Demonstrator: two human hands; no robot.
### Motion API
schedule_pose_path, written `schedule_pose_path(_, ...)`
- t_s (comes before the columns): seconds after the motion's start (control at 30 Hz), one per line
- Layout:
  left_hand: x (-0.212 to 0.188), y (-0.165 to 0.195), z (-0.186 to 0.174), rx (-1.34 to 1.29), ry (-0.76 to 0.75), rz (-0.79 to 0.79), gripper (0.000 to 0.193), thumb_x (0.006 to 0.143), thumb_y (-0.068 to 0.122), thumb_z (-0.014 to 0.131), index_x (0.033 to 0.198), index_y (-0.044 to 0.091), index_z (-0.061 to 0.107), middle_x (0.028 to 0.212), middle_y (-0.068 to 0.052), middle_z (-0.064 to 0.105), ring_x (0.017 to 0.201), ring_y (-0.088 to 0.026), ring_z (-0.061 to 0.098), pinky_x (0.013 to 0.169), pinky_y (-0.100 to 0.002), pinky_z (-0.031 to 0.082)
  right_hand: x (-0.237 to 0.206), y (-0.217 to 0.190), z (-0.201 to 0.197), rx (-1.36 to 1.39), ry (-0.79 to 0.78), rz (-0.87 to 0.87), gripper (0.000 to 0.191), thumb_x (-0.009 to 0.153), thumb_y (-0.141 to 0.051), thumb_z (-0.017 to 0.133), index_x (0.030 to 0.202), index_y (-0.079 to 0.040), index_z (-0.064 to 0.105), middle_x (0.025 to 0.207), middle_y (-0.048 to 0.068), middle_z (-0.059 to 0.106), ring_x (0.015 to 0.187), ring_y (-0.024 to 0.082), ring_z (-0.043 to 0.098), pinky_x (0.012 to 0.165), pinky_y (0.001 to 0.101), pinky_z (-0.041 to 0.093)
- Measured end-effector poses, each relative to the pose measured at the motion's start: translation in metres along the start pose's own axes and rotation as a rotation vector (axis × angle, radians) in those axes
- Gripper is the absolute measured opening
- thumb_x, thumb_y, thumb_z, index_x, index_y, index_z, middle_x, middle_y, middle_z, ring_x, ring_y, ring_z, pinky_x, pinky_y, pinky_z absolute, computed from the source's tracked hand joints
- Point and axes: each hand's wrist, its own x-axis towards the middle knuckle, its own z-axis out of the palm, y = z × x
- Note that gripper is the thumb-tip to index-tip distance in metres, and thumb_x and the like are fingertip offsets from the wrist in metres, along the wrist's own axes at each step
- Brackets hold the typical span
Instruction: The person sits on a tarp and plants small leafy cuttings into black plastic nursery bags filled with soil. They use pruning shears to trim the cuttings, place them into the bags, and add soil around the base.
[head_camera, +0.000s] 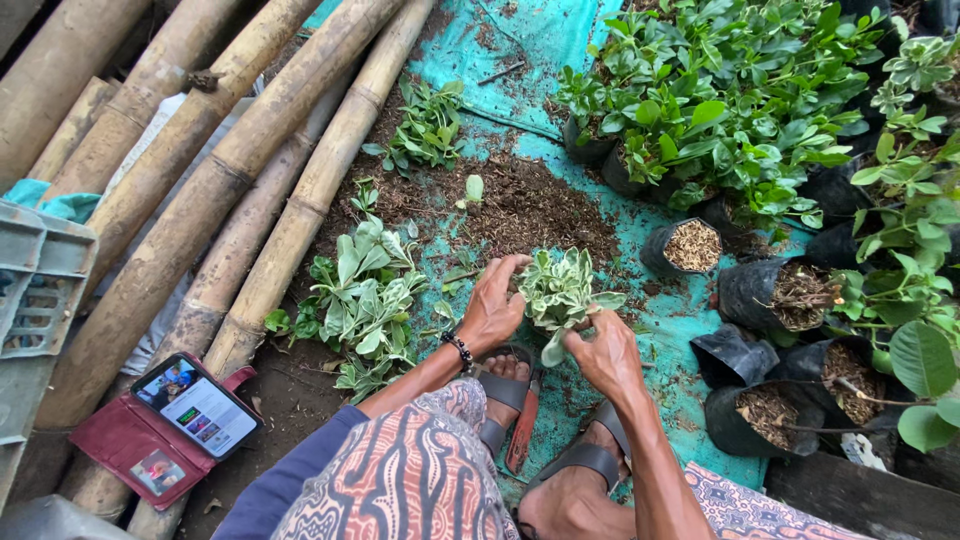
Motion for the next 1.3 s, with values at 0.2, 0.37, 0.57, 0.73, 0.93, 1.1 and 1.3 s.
schedule_pose_path(0.2,0.005,0.006,0.0,-0.068,-0.116,0.004,0.053,0.08,-0.001,0.052,0.132,0.007,0.056,0.112,-0.015,0.066,0.099,-0.024,0.065,0.089,-0.04,0.055,0.005,0.002,0.008,-0.029,0.075,-0.134,0.02,0.082,-0.011,0.07,0.099,-0.001,0.072,0.088,0.023,0.072,0.08,0.038,0.072,0.073,0.0492,0.055)
schedule_pose_path(0.37,0.006,0.007,0.004,-0.053,-0.161,-0.185,0.066,0.077,0.0,0.051,0.142,0.01,0.047,0.112,-0.014,0.065,0.088,-0.025,0.064,0.081,-0.038,0.055,0.005,0.007,0.028,-0.028,0.139,-0.125,0.013,0.085,-0.008,0.07,0.093,0.003,0.07,0.08,0.022,0.07,0.07,0.037,0.072,0.065,0.0482,0.056)
schedule_pose_path(0.57,0.019,-0.01,0.007,-0.016,-0.212,-0.245,0.067,0.075,0.003,0.054,0.141,0.01,0.05,0.11,-0.015,0.064,0.094,-0.029,0.063,0.085,-0.042,0.052,-0.009,-0.008,0.019,-0.065,0.124,-0.113,0.026,0.082,-0.014,0.071,0.104,0.0,0.07,0.091,0.023,0.068,0.08,0.039,0.069,0.07,0.0513,0.055)
schedule_pose_path(0.73,0.017,-0.023,0.014,0.118,-0.222,0.037,0.06,0.073,0.006,0.057,0.133,0.009,0.062,0.111,-0.018,0.062,0.106,-0.035,0.058,0.098,-0.045,0.047,-0.015,-0.026,0.004,-0.013,0.047,0.013,0.051,0.075,-0.03,0.078,0.114,0.0,0.062,0.103,0.024,0.063,0.092,0.04,0.065,0.075,0.0533,0.052)
schedule_pose_path(0.93,0.005,-0.011,0.017,0.112,-0.258,0.054,0.062,0.07,0.002,0.054,0.131,0.007,0.061,0.117,-0.017,0.062,0.111,-0.037,0.057,0.102,-0.046,0.046,-0.014,-0.015,0.018,0.0,0.214,0.056,0.036,0.08,-0.03,0.076,0.106,-0.004,0.071,0.099,0.022,0.068,0.087,0.043,0.068,0.074,0.0535,0.053)
schedule_pose_path(1.1,-0.001,0.0,0.016,0.099,-0.248,0.086,0.062,0.07,0.0,0.052,0.131,0.007,0.061,0.122,-0.018,0.062,0.116,-0.037,0.058,0.106,-0.046,0.046,-0.009,0.008,0.042,-0.088,0.277,0.043,0.032,0.083,-0.027,0.075,0.1,-0.001,0.068,0.092,0.023,0.069,0.079,0.043,0.069,0.068,0.0538,0.053)
schedule_pose_path(1.3,-0.005,0.008,0.016,0.117,-0.313,0.009,0.063,0.07,0.0,0.05,0.131,0.01,0.063,0.116,-0.018,0.062,0.112,-0.037,0.058,0.105,-0.046,0.045,-0.009,0.012,0.058,-0.094,0.339,0.046,0.027,0.084,-0.025,0.075,0.097,-0.002,0.068,0.089,0.019,0.068,0.079,0.04,0.068,0.069,0.0525,0.053)
